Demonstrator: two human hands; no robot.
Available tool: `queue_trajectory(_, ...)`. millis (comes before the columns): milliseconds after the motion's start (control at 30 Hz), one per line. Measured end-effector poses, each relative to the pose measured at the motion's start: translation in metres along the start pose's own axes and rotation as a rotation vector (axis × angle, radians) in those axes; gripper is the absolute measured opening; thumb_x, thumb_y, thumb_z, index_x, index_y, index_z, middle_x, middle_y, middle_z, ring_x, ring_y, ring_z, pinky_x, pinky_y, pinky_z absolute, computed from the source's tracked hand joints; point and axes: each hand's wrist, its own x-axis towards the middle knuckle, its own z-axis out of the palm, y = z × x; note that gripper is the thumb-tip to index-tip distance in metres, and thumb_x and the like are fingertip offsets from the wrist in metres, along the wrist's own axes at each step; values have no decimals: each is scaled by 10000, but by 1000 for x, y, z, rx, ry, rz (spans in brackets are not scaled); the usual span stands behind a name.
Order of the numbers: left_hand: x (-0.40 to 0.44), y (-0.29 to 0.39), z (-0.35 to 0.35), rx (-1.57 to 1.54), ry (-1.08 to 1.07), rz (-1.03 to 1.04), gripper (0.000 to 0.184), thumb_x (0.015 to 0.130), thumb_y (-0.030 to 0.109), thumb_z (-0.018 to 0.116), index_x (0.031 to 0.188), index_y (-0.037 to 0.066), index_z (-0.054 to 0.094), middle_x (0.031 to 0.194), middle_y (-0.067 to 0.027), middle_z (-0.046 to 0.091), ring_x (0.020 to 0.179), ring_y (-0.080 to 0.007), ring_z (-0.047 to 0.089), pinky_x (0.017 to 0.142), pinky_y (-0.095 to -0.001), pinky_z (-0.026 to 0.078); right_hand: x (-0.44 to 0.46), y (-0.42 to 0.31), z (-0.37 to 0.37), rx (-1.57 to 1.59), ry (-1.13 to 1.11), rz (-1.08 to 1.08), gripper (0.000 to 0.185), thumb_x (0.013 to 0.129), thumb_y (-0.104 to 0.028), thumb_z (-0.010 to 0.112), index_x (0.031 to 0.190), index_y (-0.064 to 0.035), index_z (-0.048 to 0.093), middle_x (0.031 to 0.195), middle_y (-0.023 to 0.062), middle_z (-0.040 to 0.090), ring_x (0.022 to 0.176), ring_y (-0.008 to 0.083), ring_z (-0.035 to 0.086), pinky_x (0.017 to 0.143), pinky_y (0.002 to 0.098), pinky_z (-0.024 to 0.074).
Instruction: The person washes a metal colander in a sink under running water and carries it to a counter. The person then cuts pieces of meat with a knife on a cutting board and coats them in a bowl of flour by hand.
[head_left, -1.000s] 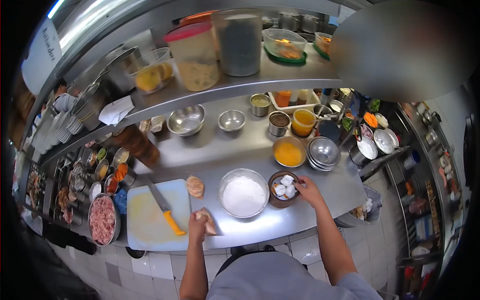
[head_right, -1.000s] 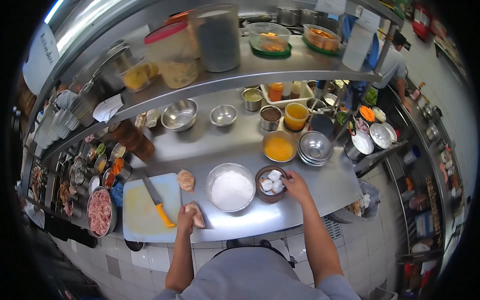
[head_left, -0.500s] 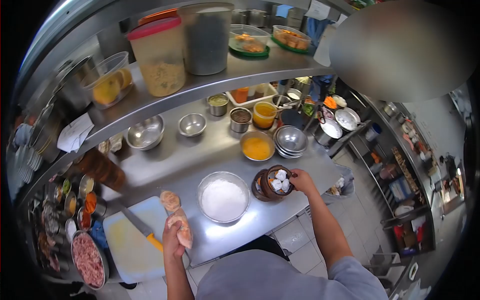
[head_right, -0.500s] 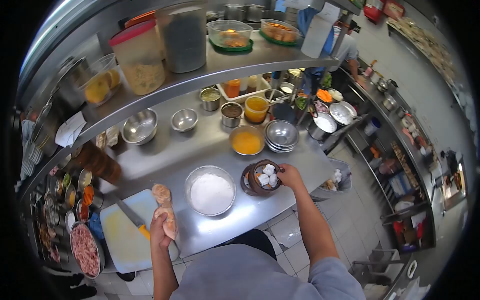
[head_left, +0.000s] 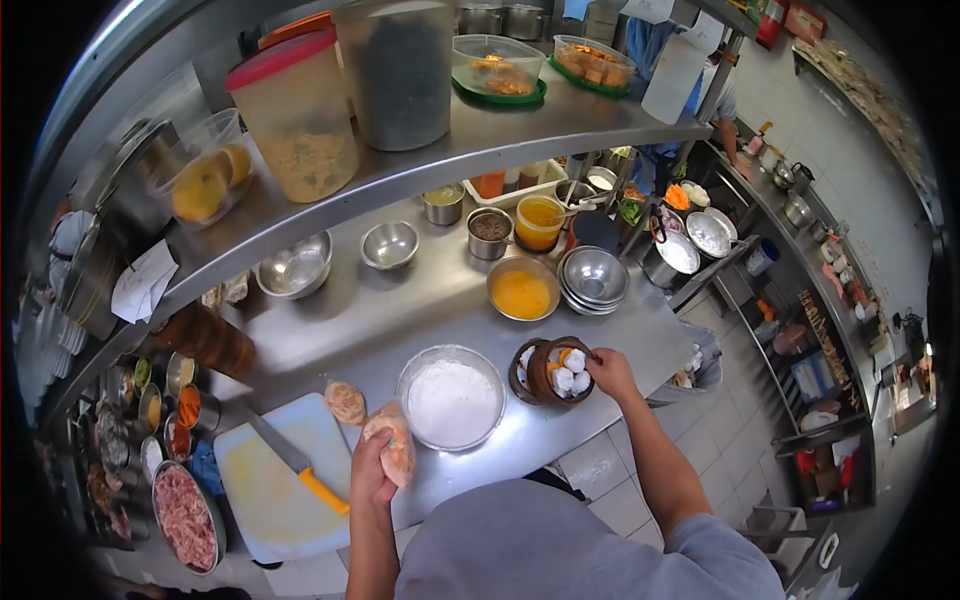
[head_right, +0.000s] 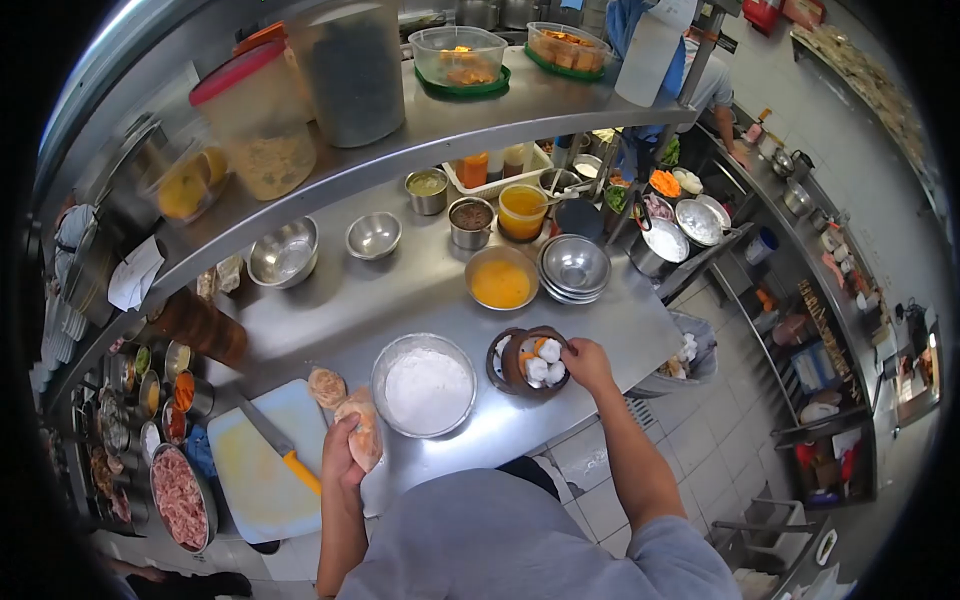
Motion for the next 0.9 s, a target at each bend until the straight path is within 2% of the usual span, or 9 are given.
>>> queue_trajectory(200,-5,-8,24,22,12,25,499,866,134,596,1330,28,447,1150,-100,592,1027,-218,600,874,-343,513,23,-42,-10,-133,-64,-161,232,779,-228,615,807,-7,678,822,213,662,770,406,628,720,479,502)
queue_trajectory(367,-7,-15,23,27,61,37,516,870,146,580,1349,28,428,1172,-109,578,1045,-225,589,886,-343,507,30,-49,-6,-188,-125,-181,245,773,-238,620,837,-14,692,829,213,664,774,403,633,739,471,508)
queue_trajectory(433,-7,-18,21,-42,65,63,461,887,87,546,1332,26,441,1173,-138,570,1038,-239,591,867,-359,524,29,-45,-6,-189,-140,-165,251,772,-241,621,847,-14,697,836,215,665,786,403,635,755,466,508)
queue_trajectory(500,-8,-20,18,-52,62,59,459,889,87,545,1332,23,441,1169,-137,572,1034,-237,593,864,-354,525,27,-40,-10,-202,-195,-128,271,807,-244,635,915,-3,695,792,186,681,689,332,668,653,422,540)
queue_trajectory(533,-8,-21,16,-61,56,57,457,891,88,544,1332,20,442,1165,-136,573,1029,-235,596,862,-349,525,26,-38,-11,-202,-195,-130,271,807,-244,635,915,-3,695,792,186,681,689,332,668,653,422,540)
queue_trajectory(600,-8,-24,14,-65,66,60,461,893,91,547,1335,19,440,1162,-135,575,1025,-235,598,860,-348,526,19,-53,-23,120,-339,206,308,852,-256,647,970,26,676,720,139,672,563,223,656,507,349,534)
queue_trajectory(633,-8,-25,14,-67,76,60,465,895,95,551,1339,17,437,1160,-134,577,1021,-235,600,858,-346,527,22,-51,-24,120,-340,205,308,852,-256,647,970,26,676,720,139,672,563,223,656,507,349,534)
queue_trajectory(700,-7,-26,14,-67,87,61,470,895,99,556,1342,16,435,1159,-134,579,1017,-235,602,855,-347,528,28,-47,-26,210,-430,208,349,875,-275,651,1007,49,657,689,102,650,503,148,617,429,285,508)
queue_trajectory(900,-4,-30,16,-64,95,58,479,894,103,566,1345,12,432,1165,-133,582,1021,-239,604,855,-351,528,39,-56,-28,160,-575,230,382,881,-312,636,1005,50,658,673,104,647,499,160,618,455,304,520)
